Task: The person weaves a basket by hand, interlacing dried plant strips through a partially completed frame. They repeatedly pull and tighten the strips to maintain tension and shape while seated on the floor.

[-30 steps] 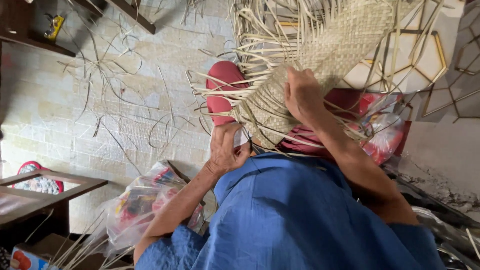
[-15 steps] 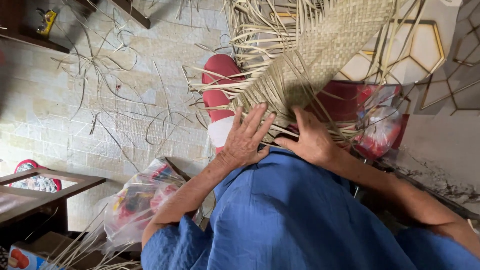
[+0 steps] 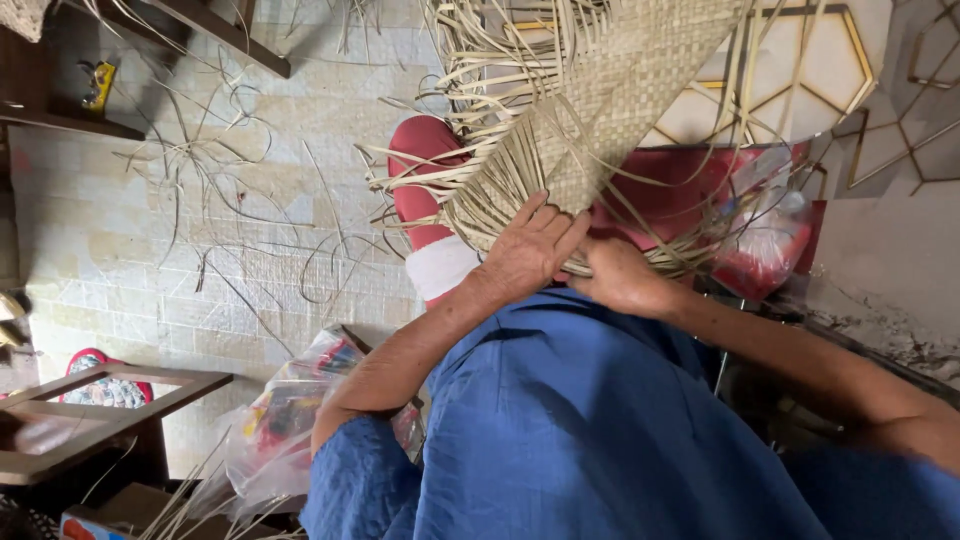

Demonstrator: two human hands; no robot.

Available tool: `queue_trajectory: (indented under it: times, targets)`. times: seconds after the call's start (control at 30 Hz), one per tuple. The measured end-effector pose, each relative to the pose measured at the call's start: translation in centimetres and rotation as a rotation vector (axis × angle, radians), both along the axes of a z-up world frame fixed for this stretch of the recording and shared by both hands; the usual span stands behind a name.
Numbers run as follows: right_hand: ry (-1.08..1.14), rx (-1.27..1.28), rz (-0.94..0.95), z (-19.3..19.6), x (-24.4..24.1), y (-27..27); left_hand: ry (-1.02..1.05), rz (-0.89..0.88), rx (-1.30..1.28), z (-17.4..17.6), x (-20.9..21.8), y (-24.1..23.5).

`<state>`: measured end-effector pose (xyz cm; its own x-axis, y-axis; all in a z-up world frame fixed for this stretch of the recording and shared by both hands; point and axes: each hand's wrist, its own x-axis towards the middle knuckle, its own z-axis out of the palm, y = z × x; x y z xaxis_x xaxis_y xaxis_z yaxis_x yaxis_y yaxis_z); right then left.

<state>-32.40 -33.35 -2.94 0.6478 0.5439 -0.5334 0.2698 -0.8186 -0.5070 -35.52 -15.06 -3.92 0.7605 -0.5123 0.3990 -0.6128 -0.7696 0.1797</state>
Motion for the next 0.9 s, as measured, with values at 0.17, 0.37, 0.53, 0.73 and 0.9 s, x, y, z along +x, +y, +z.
queue_trajectory:
  times: [0.17, 0.37, 0.53, 0.73, 0.9]
  targets:
    - [0.154, -0.169, 0.224, 4.1, 3.9, -5.3, -0.066, -0.048, -0.209, -7.0, 0.9, 2.6]
    - [0.476, -0.392, 0.397, 12.5, 7.3, -7.1, 0.727, -0.26, -0.24, 14.4, 1.2, 7.7]
    - [0.277, 0.095, 0.413, 14.6, 4.0, -3.1, 0.522, -0.274, -0.101, 25.6, -1.9, 3.2]
    - [0.418, 0.062, 0.155, 17.6, 5.1, -1.1, 0.122, 0.163, 0.334, 17.0, -1.6, -1.1]
    - [0.62, 0.124, -0.063, 12.0, 8.0, -4.3, 0.382, 0.815, -0.653, 14.2, -1.9, 11.3]
